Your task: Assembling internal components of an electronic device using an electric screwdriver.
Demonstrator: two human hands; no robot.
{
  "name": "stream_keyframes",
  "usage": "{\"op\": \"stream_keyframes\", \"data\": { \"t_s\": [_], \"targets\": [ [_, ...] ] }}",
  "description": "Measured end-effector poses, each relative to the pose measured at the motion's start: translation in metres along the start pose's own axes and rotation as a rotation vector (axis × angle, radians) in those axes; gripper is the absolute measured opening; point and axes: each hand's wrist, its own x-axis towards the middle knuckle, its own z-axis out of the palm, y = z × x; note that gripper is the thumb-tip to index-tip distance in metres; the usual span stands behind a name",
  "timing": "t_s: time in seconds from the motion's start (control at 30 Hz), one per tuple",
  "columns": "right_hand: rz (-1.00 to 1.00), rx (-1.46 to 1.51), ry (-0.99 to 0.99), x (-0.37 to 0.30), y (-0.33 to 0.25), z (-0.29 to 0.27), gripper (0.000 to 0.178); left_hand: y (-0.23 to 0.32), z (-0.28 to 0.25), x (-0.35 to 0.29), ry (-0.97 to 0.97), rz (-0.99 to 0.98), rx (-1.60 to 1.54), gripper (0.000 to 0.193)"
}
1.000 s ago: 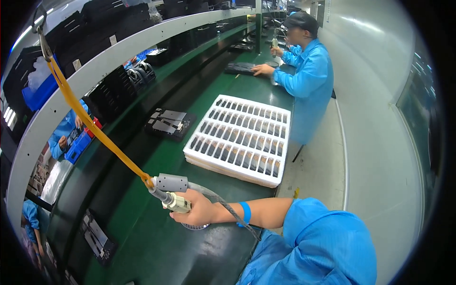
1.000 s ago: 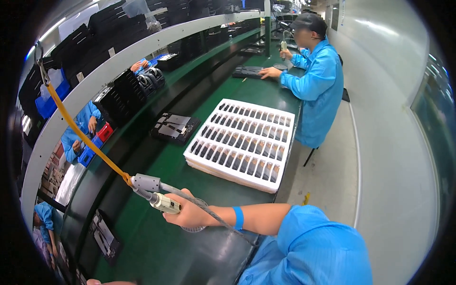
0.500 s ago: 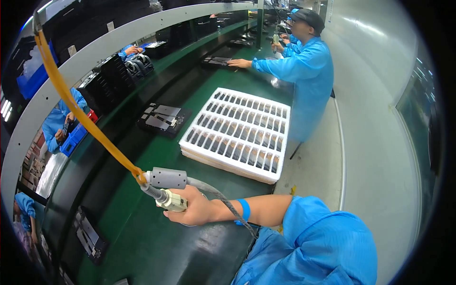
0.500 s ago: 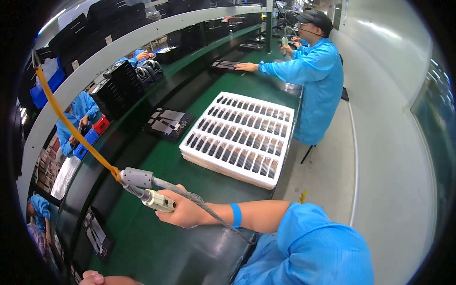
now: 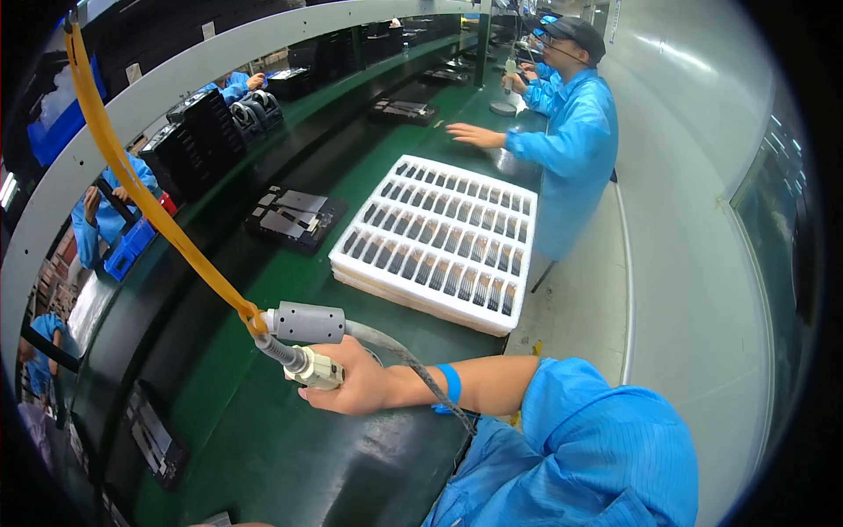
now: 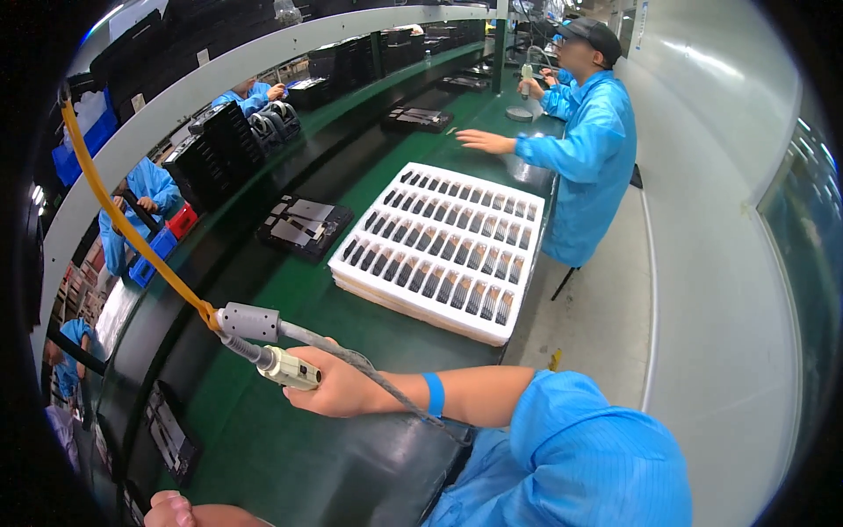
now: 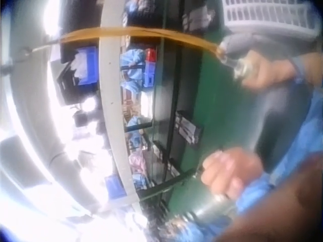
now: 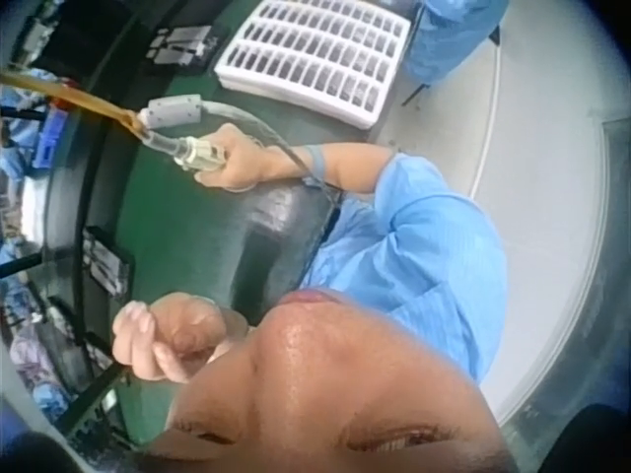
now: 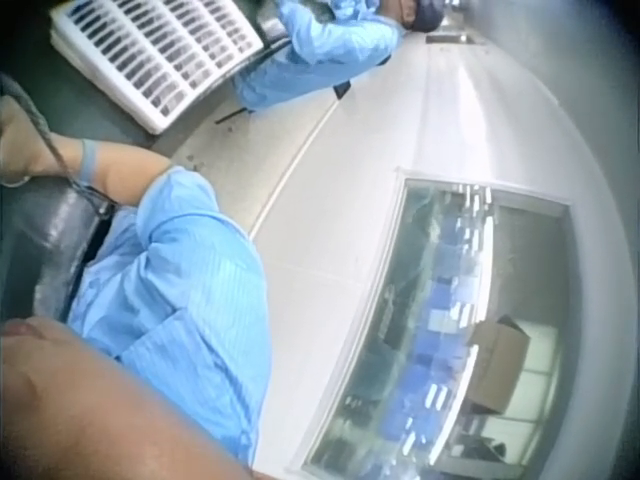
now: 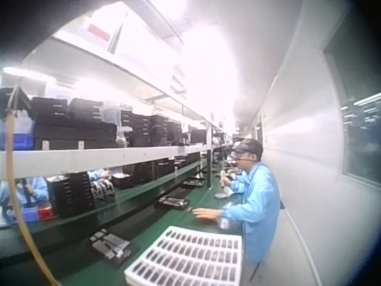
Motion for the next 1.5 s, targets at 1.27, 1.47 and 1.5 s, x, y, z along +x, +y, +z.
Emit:
{"op": "stream_keyframes", "data": {
  "t_s": [1.27,1.47,1.5],
  "targets": [
    [0.104,0.215,-0.033,-0.003,-0.01,-0.004,0.028,-0.006,0.035,0.005,0.052,0.036,-0.22,0.029],
    [0.12,0.288,0.016,-0.005,-0.01,-0.001,0.023,-0.006,0.034,0.008,0.059,0.04,-0.223,0.028],
    [0.12,0.286,0.016,-0.003,-0.013,-0.003,0.023,-0.007,0.034,0.009,0.06,0.039,-0.223,0.028]
  ]
}}
